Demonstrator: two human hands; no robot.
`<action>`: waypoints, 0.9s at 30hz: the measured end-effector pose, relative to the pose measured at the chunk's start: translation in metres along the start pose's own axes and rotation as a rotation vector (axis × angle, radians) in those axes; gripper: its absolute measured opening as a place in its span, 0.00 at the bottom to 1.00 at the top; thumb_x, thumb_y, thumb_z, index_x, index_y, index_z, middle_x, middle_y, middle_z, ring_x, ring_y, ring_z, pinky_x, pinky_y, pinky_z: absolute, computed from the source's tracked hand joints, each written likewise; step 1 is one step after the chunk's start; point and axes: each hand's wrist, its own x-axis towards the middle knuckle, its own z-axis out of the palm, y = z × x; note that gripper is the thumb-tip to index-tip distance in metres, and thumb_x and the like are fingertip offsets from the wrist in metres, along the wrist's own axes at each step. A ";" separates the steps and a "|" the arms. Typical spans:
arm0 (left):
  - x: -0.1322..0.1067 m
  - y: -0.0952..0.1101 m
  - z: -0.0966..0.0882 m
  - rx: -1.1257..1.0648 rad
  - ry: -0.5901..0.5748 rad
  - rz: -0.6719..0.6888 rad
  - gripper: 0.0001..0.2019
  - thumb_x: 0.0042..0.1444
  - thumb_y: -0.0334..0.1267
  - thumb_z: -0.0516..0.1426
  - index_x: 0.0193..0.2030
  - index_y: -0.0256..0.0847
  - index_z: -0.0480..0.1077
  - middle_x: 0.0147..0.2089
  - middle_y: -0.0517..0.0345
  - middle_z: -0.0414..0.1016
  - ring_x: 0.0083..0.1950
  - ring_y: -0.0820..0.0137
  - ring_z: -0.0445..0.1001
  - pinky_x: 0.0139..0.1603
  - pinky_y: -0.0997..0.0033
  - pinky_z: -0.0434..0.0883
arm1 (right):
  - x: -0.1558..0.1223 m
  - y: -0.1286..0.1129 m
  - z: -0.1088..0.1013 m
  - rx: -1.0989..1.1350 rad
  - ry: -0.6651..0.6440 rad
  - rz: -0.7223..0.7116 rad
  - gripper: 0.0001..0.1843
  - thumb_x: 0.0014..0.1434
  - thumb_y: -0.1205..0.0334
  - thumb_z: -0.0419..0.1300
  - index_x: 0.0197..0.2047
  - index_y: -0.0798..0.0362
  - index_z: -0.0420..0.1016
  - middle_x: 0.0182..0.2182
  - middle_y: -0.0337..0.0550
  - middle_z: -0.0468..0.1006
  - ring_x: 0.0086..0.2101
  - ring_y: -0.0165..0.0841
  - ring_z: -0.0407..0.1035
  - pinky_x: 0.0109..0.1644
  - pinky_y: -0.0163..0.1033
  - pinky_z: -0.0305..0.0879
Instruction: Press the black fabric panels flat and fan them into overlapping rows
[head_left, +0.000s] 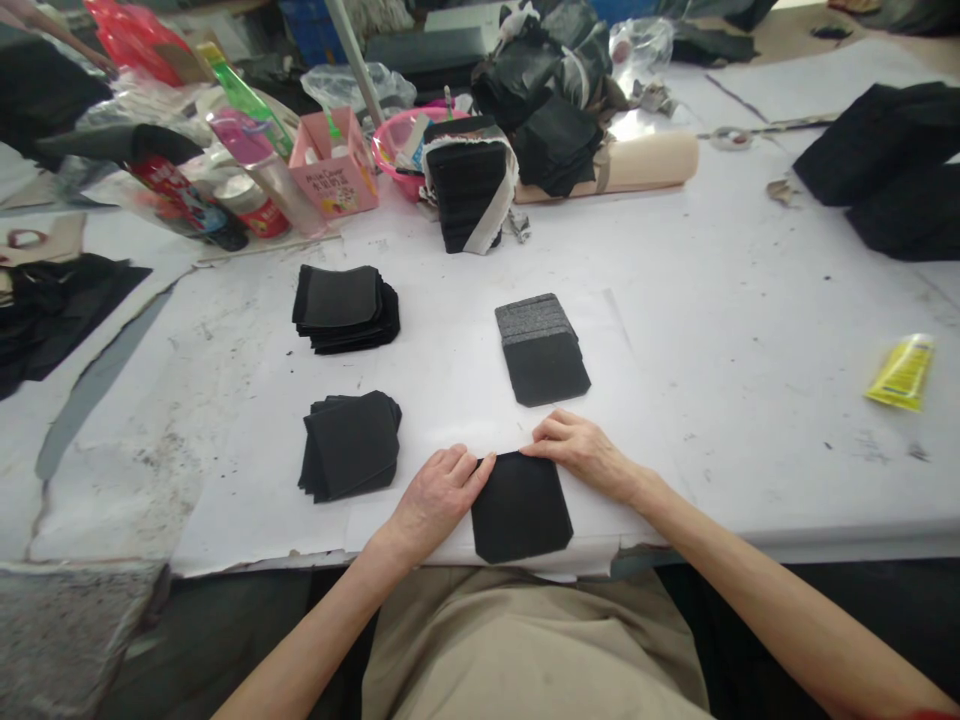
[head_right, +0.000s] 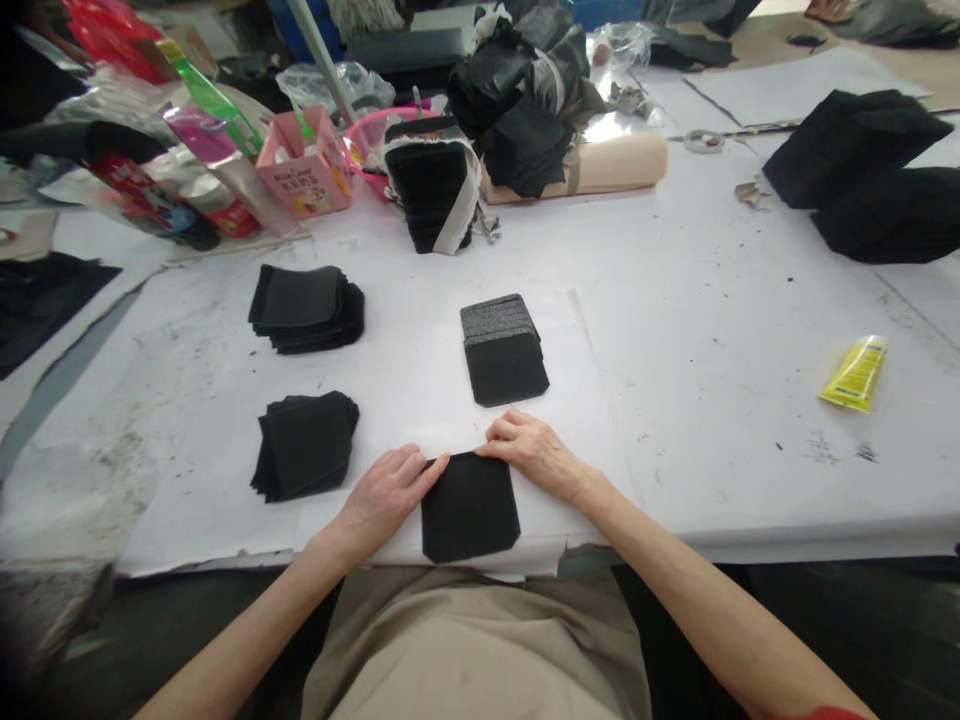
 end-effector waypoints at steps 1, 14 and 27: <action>0.000 0.000 0.000 -0.003 -0.004 -0.003 0.18 0.63 0.26 0.51 0.60 0.32 0.62 0.43 0.47 0.70 0.48 0.59 0.70 0.49 0.58 0.71 | 0.000 0.000 0.000 0.001 -0.001 -0.002 0.15 0.70 0.65 0.48 0.48 0.50 0.76 0.38 0.45 0.73 0.40 0.34 0.64 0.44 0.39 0.67; -0.006 -0.002 -0.001 0.024 -0.051 0.040 0.21 0.64 0.25 0.50 0.63 0.29 0.58 0.51 0.46 0.70 0.54 0.61 0.69 0.57 0.60 0.65 | -0.008 0.003 -0.006 -0.070 -0.084 -0.040 0.17 0.71 0.66 0.47 0.56 0.50 0.72 0.44 0.46 0.73 0.45 0.34 0.64 0.49 0.42 0.66; -0.008 0.001 0.001 0.004 0.040 -0.018 0.16 0.65 0.27 0.50 0.59 0.32 0.64 0.47 0.49 0.71 0.52 0.61 0.69 0.53 0.60 0.66 | -0.024 0.010 -0.012 -0.056 -0.073 0.017 0.17 0.70 0.66 0.47 0.56 0.47 0.72 0.45 0.46 0.72 0.46 0.35 0.64 0.52 0.43 0.67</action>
